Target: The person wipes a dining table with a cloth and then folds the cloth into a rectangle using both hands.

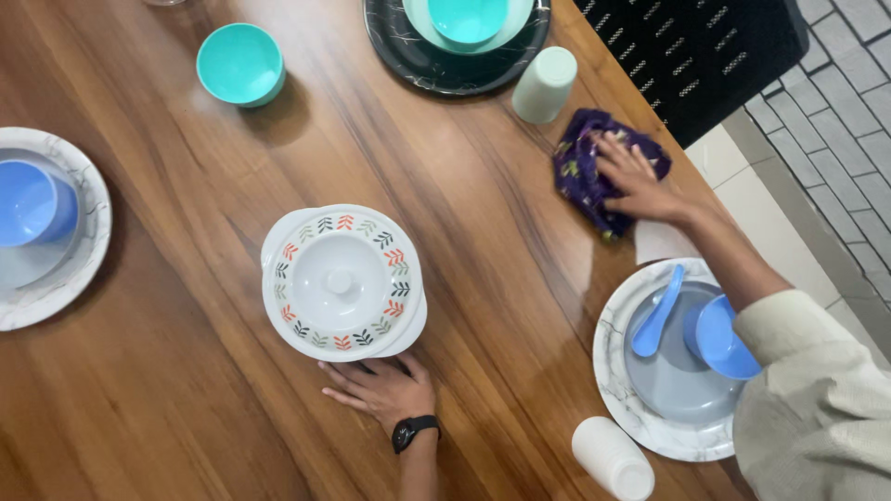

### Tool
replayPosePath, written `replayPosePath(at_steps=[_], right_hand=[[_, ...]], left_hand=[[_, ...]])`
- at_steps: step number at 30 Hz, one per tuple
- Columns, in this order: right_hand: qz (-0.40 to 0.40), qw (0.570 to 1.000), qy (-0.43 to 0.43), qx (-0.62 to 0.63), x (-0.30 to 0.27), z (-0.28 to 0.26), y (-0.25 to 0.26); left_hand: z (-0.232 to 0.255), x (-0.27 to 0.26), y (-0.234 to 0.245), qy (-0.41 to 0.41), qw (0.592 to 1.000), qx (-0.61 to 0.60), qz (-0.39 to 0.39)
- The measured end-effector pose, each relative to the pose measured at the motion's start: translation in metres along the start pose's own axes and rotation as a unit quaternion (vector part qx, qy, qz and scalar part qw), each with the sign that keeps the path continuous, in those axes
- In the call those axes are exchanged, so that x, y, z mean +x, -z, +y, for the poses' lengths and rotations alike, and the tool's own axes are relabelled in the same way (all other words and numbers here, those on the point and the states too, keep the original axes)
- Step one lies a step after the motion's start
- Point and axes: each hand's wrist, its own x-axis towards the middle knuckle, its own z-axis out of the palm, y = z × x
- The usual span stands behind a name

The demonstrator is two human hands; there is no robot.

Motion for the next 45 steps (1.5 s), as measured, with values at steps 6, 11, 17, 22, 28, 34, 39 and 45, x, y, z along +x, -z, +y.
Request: replayPosePath(at_steps=[6, 11, 17, 22, 28, 34, 39, 45], right_hand=[[0.124, 0.972, -0.196, 0.024, -0.017, 0.054, -0.015], [0.044, 0.990, -0.101, -0.088, -0.021, -0.078, -0.067], [-0.099, 0.980, 0.142, -0.102, -0.073, -0.297, -0.113], [-0.109, 0.979, 0.031, -0.169, -0.059, -0.259, -0.110], [0.027, 0.939, -0.335, -0.071, -0.032, -0.051, -0.032], [0.112, 0.890, -0.442, -0.008, -0.031, -0.045, -0.064], [0.135, 0.922, -0.362, -0.035, -0.011, -0.199, -0.144], [0.080, 0.978, -0.185, -0.051, -0.093, -0.388, -0.216]], left_hand=[[-0.002, 0.001, -0.007, 0.002, 1.000, 0.004, -0.004], [-0.001, 0.000, -0.002, 0.005, 1.000, 0.005, -0.010], [-0.004, 0.000, -0.007, 0.003, 1.000, -0.006, 0.003], [-0.005, -0.001, -0.011, 0.001, 1.000, -0.023, 0.008], [-0.005, 0.000, -0.012, 0.002, 1.000, -0.022, -0.001], [-0.002, -0.001, -0.013, 0.005, 1.000, -0.014, -0.002], [-0.002, -0.001, -0.021, 0.006, 1.000, 0.007, -0.006], [-0.042, 0.003, -0.038, -0.090, 0.994, -0.013, -0.063]])
